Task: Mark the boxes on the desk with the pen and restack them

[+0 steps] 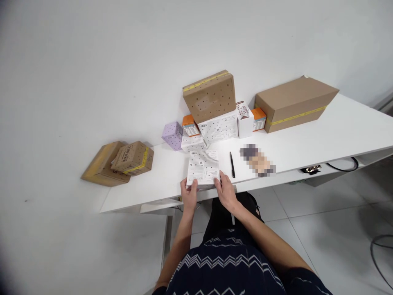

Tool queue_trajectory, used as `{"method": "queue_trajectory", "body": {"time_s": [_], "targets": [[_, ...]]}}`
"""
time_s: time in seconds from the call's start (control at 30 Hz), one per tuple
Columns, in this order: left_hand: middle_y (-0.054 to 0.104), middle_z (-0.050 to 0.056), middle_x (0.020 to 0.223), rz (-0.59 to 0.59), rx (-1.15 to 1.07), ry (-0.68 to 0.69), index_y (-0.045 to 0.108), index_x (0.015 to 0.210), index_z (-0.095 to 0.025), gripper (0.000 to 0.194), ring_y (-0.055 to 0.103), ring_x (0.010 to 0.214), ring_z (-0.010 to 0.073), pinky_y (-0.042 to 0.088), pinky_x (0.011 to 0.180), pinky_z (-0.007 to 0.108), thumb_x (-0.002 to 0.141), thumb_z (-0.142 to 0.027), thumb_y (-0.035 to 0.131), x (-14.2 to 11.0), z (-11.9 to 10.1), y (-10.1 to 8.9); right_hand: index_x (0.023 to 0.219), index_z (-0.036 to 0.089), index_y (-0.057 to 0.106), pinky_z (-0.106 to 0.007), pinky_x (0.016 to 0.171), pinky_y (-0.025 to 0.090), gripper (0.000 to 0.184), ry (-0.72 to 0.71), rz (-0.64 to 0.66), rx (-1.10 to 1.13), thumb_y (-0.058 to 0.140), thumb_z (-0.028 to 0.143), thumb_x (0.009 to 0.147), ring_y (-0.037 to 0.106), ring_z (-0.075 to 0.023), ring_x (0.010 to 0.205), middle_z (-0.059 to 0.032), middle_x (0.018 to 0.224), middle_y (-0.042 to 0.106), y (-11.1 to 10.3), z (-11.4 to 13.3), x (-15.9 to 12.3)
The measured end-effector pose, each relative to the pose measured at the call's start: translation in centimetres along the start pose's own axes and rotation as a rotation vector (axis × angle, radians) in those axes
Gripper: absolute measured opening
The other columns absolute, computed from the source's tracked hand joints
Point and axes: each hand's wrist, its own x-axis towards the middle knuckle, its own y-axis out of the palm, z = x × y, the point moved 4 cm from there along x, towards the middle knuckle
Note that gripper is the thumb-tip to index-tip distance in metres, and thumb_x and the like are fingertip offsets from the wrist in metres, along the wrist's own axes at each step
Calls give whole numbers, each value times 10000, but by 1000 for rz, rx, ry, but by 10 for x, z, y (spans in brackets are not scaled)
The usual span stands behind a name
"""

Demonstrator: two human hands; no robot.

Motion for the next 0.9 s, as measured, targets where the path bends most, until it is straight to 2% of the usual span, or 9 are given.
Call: {"method": "queue_trajectory", "body": {"time_s": [0.1,0.17,0.3,0.4,0.47,0.6,0.73,0.83,0.9], "targets": [[574,115,1134,-114,20,8,529,1118,-181,495,608,870,159,513,734,279,759,-498,658,8,-8,-14,1248,186,559,-366,841,495,449,3,80,-101,349,450,951,625,-217,916,-116,1119,632,-6,0,14],[547,115,1140,-183,67,97,540,1119,-181,469,595,853,148,514,697,264,761,-458,663,13,-18,-21,1230,150,575,-364,805,490,443,25,51,-301,380,425,942,621,-227,867,-144,1098,608,-19,-3,28],[505,122,1137,-253,302,527,568,1111,-176,378,556,1042,208,523,795,327,779,-335,650,16,-51,-22,1399,124,405,-384,753,468,542,189,65,-707,446,362,915,583,-312,971,-197,1107,547,-40,-14,56],[512,141,1126,-299,545,864,601,1079,-163,328,530,1089,245,502,870,400,770,-259,650,11,-75,-11,1439,149,346,-358,721,457,530,258,177,-820,402,262,924,592,-300,960,-199,1106,535,-38,-23,66],[523,154,1122,-281,646,1018,622,1062,-159,311,526,1077,259,494,881,426,761,-233,653,5,-84,0,1447,163,336,-345,722,451,529,256,211,-852,341,160,918,600,-281,952,-197,1090,539,-35,-27,68],[560,149,1114,-80,708,1126,659,1062,-190,286,492,1144,300,423,971,506,778,-201,625,-9,-81,27,1430,167,380,-362,719,455,559,243,180,-738,360,123,874,617,-257,844,-191,1030,567,-35,-41,70],[626,115,1140,248,731,1103,660,1124,-288,341,447,1231,355,362,1002,559,802,-190,611,-29,-62,58,1324,132,516,-376,759,467,501,123,38,-339,391,206,844,589,-221,761,-108,863,607,-52,-59,70],[642,80,1182,411,724,1103,631,1172,-339,371,488,1214,337,380,991,539,832,-198,588,-42,-52,80,1192,152,613,-360,769,465,438,73,-58,-34,386,281,840,569,-197,773,-57,816,623,-66,-69,65],[641,62,1205,494,667,1117,612,1197,-360,388,512,1202,305,401,985,490,847,-194,577,-48,-47,91,1112,163,650,-334,721,458,406,121,-85,125,418,339,829,552,-176,732,-34,788,626,-72,-74,61]]}}
